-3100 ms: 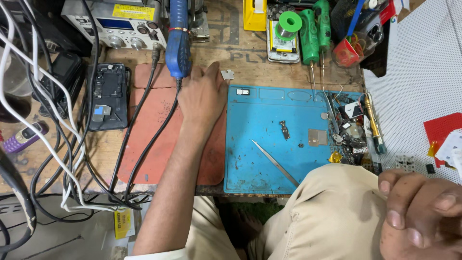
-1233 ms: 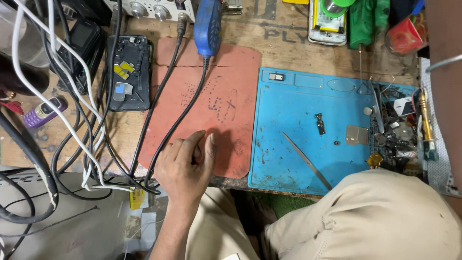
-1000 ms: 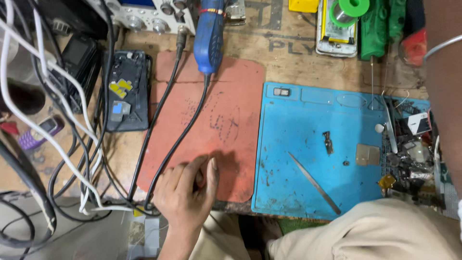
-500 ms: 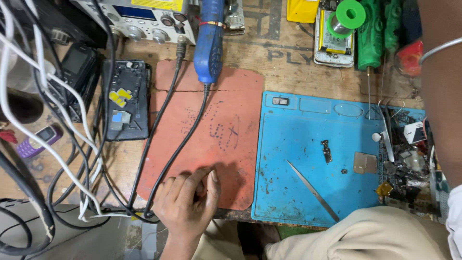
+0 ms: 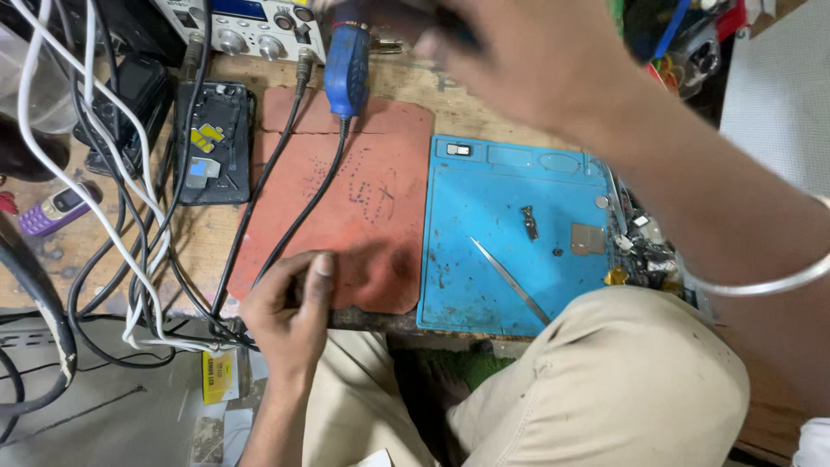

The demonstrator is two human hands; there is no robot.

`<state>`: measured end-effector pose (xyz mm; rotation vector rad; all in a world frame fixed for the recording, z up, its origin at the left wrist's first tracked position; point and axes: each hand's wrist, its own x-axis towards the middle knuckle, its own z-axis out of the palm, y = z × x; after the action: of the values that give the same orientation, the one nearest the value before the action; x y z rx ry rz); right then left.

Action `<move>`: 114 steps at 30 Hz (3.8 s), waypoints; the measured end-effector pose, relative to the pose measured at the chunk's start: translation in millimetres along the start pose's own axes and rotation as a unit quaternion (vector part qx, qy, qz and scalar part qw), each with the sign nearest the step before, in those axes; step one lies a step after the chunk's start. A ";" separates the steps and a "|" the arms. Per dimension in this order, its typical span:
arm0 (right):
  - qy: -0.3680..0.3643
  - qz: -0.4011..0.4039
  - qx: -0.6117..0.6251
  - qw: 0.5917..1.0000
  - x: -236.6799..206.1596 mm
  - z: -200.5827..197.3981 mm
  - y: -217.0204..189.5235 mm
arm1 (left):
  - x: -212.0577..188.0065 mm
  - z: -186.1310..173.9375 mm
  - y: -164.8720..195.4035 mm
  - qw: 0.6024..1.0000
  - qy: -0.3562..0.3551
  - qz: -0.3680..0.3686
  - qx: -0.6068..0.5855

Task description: The person disassembles a keypad mobile phone at a repair workbench. They remove the back cover and battery, test the phone with a charging cable, then use a screwdriver to unscrew the rear panel and pry the housing open, lifting the internal board assembly out of the case.

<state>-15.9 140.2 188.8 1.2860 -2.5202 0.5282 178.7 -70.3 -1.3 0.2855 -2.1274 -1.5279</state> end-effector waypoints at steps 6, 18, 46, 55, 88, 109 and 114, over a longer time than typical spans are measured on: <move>-0.201 -0.203 -0.039 0.957 -39.5 46.1 -86.2 | 11.4 -6.2 25.1 0.819 -0.146 -0.310 -0.459; -0.028 -0.085 -0.011 0.996 -44.6 -22.6 -66.9 | 22.6 30.0 -7.4 0.696 -0.112 -0.235 -0.670; -0.233 0.187 0.307 0.904 -58.5 84.2 -74.7 | 11.6 49.2 -12.9 0.804 0.025 -0.139 -0.578; -0.287 0.175 0.308 0.890 -50.7 87.6 -72.7 | 13.8 46.2 -7.0 0.810 0.020 -0.159 -0.564; -0.086 0.205 0.130 0.966 -52.8 104.5 -22.2 | 2.2 35.8 -16.2 0.684 -0.070 -0.228 -0.690; -0.117 -0.125 0.094 0.981 -52.5 91.8 -65.3 | -2.4 37.4 -29.8 0.720 -0.035 -0.237 -0.652; -0.144 -0.173 0.063 0.972 -53.8 93.5 -62.0 | 0.2 38.3 -29.3 0.710 -0.011 -0.253 -0.658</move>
<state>59.3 105.1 96.2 1.9254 -2.4260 0.4542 155.6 -49.0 -37.8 0.2977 -0.4790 -2.8944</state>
